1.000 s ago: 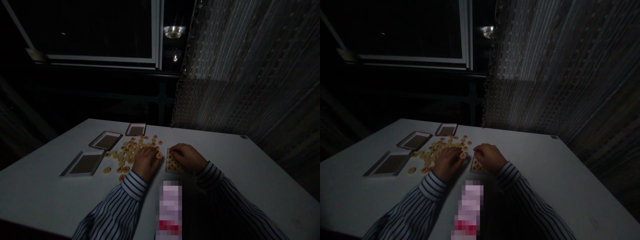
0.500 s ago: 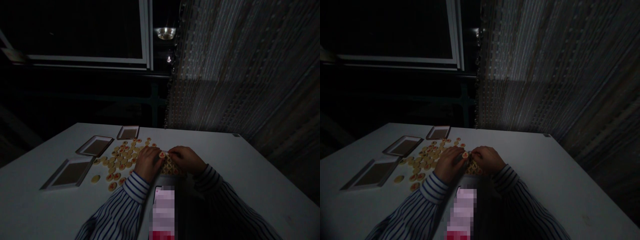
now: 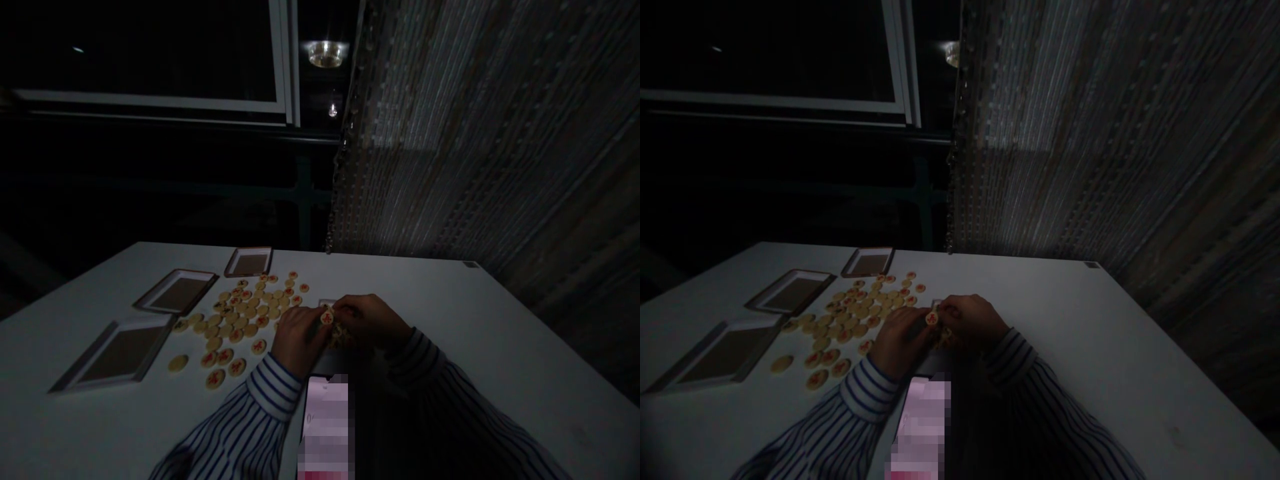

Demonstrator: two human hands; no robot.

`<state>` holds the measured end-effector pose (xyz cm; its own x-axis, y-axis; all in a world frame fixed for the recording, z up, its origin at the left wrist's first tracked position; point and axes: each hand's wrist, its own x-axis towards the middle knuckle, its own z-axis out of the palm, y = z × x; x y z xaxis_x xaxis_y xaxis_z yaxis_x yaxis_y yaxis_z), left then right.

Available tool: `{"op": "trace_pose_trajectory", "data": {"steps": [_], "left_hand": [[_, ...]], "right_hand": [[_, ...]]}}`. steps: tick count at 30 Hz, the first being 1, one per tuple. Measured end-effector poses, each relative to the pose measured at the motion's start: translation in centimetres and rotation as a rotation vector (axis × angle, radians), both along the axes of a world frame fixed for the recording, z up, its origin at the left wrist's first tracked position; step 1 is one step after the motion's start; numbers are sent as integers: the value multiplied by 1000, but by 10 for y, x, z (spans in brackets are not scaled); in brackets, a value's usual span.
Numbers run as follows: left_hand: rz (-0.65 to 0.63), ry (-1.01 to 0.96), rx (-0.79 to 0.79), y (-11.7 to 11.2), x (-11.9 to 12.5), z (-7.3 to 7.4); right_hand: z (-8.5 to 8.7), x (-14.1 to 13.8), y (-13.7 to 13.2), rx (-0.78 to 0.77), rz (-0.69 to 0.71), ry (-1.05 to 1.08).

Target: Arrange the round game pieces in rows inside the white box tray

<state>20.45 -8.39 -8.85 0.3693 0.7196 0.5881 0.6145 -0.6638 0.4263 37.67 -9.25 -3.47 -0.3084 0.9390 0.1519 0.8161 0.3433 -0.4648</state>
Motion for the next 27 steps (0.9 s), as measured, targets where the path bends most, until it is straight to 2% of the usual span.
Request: {"op": "trace_pose_trajectory", "data": {"steps": [4,16,22,27], "left_hand": [[13,1,4,0,-1,-4],[11,-68,-35,-3,1,-4],[-26,-242,-268,-5,1,-5],[-62,-437,-501,-6,2,1]], "right_hand": [[-3,-1,1,-46,0,47],[-5,-4,2,-112,35,194],[-6,-3,3,-120,35,172],[-9,-3,4,-101,23,175]]}}
